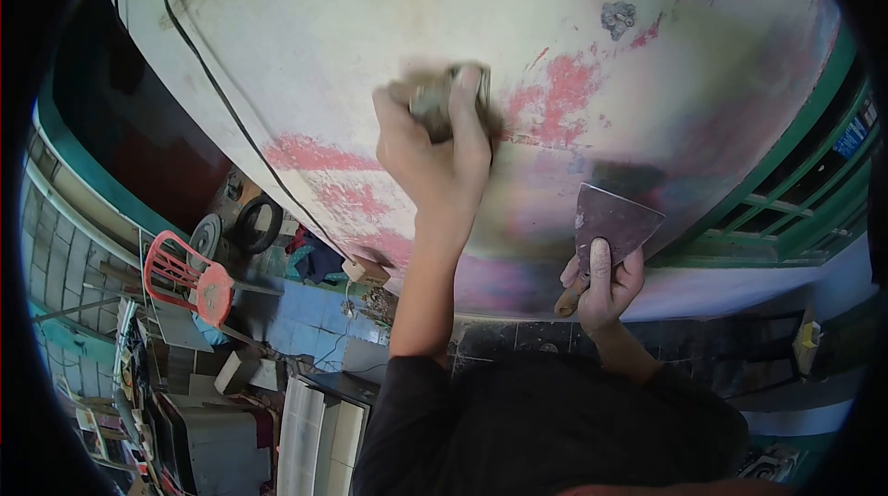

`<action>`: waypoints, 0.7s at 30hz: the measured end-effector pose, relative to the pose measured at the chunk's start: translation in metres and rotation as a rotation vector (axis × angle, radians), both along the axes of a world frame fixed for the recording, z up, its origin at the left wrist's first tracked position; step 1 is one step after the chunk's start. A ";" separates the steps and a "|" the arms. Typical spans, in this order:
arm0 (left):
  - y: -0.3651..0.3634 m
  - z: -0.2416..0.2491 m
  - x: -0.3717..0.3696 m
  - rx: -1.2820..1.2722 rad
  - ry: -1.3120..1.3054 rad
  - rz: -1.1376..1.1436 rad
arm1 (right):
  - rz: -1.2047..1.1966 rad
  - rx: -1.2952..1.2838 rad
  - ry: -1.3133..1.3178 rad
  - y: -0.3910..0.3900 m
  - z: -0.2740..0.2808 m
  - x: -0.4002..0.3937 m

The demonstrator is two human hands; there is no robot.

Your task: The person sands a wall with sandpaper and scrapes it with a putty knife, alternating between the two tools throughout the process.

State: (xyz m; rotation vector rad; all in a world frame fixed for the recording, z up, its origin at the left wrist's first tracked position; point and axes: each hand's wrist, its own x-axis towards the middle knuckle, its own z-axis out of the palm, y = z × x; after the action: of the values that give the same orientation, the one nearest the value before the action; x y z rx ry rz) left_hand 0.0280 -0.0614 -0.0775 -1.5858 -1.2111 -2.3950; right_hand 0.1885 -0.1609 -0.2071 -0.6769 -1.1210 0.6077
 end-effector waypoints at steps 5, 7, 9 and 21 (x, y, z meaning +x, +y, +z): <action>-0.001 -0.052 0.018 0.006 0.007 -0.020 | -0.031 -0.043 0.016 -0.004 -0.007 0.006; 0.001 -0.011 0.014 0.017 0.026 0.027 | 0.003 -0.042 0.003 -0.003 -0.003 0.008; 0.006 0.012 0.006 0.026 0.045 0.078 | 0.019 -0.022 -0.008 -0.001 -0.001 0.007; 0.009 0.009 -0.005 0.063 0.030 0.042 | 0.027 -0.019 -0.017 -0.004 0.000 0.013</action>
State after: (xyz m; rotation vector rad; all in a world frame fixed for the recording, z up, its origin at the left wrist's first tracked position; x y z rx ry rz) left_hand 0.0226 -0.0521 -0.0682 -1.5569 -1.1398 -2.3501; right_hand 0.2017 -0.1654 -0.2069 -0.6852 -1.1425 0.6370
